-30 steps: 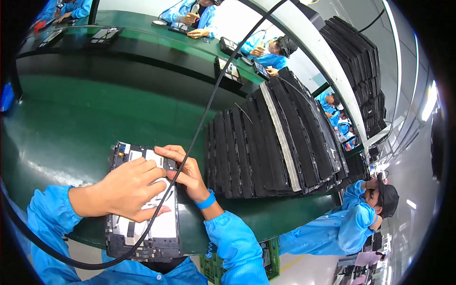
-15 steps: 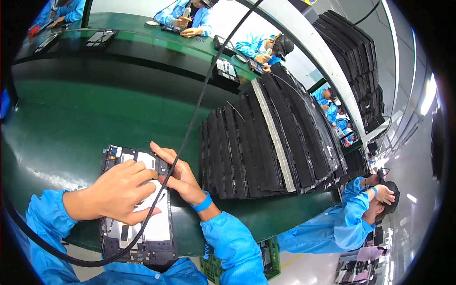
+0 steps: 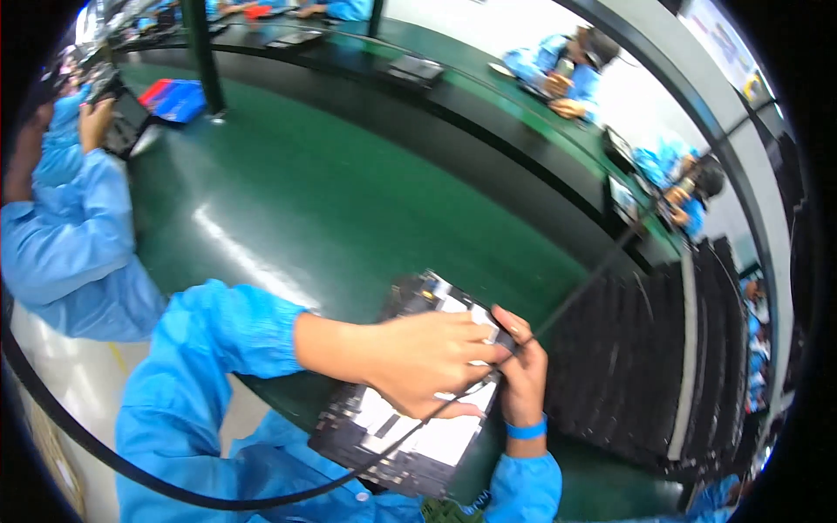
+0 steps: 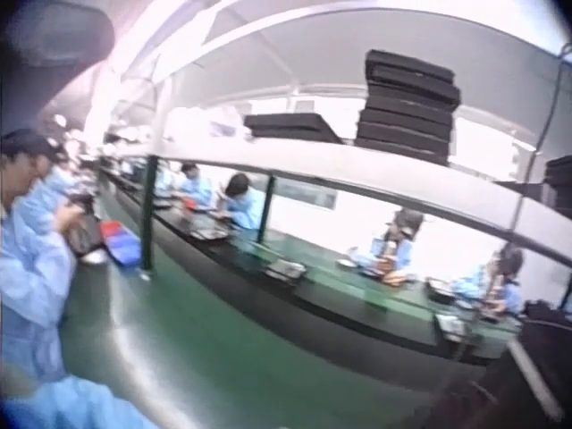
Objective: Assembling electronic components onto screens on a production line.
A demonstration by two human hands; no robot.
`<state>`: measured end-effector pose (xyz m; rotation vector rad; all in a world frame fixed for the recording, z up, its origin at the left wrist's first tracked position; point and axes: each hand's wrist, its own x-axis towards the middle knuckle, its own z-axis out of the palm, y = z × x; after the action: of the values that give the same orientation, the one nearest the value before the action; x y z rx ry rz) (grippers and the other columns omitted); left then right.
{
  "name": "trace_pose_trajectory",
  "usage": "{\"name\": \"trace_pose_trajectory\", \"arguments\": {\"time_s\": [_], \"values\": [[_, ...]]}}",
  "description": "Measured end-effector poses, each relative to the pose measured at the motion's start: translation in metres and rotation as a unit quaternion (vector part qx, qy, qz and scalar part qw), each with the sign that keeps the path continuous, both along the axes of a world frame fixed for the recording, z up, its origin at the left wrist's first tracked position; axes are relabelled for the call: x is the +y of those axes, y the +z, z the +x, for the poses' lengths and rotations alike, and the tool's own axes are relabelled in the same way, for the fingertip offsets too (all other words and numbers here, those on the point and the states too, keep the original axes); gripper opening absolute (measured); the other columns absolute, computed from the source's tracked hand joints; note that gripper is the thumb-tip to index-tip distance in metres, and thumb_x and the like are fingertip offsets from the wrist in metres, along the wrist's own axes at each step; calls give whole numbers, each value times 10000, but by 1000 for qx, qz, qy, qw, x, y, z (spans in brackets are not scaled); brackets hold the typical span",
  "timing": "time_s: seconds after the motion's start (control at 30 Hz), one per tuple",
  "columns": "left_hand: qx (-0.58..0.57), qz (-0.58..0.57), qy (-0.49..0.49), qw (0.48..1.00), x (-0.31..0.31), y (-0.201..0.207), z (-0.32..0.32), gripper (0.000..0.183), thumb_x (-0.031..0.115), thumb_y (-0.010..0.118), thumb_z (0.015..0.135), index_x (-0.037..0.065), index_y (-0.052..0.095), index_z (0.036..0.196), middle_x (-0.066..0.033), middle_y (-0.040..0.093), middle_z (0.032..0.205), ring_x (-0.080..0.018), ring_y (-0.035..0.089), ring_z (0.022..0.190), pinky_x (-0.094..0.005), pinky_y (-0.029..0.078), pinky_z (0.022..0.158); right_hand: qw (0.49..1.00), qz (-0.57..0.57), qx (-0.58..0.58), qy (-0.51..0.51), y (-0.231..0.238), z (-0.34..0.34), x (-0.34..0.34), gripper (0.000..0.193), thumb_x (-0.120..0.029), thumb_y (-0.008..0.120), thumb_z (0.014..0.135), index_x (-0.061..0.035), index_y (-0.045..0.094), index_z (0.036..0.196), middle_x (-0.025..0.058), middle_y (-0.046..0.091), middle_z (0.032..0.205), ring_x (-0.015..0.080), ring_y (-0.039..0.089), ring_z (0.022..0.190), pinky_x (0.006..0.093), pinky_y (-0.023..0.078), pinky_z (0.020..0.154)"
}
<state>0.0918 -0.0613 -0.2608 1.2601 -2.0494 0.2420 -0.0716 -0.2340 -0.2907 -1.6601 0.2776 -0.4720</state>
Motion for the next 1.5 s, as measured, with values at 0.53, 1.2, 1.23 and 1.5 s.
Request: {"name": "trace_pose_trajectory", "arguments": {"time_s": [0.53, 1.2, 1.23, 1.5], "values": [[18, 56, 1, 998, 9, -3, 7, 454, 432, 761, 954, 38, 677, 744, -173, 735, 1178, -324, 630, 952, -411, 486, 801, 999, 2, -24, -38, -12, 13, -1, 244, -44, 765, 1015, 67, 806, 1228, 129, 712, 1291, 159, 675, 1082, 276, 538, 925], [23, 78, -19, 997, -1, -2, 9, 461, 434, 783, 923, -2, 692, 804, -185, 694, 1216, -355, 621, 884, -453, 523, 803, 999, 7, -45, -29, -18, 20, -2, 282, -129, 739, 1060, 59, 800, 1262, 120, 705, 1229, 168, 646, 1108, 288, 507, 954], [23, 80, -19, 996, -2, -2, 9, 461, 434, 783, 923, -2, 692, 804, -185, 694, 1216, -355, 621, 884, -453, 523, 803, 999, 9, -45, -28, -18, 19, -2, 282, -129, 739, 1060, 59, 800, 1262, 120, 705, 1229, 168, 646, 1108, 288, 507, 954], [44, 68, -25, 996, 1, -8, 10, 439, 426, 794, 913, 18, 692, 787, -192, 700, 1251, -342, 618, 901, -446, 517, 798, 993, 92, -44, 65, -13, 7, -9, 695, -108, 655, 827, 83, 643, 1494, 197, 598, 1537, 287, 559, 1425, 396, 344, 1261]]}}
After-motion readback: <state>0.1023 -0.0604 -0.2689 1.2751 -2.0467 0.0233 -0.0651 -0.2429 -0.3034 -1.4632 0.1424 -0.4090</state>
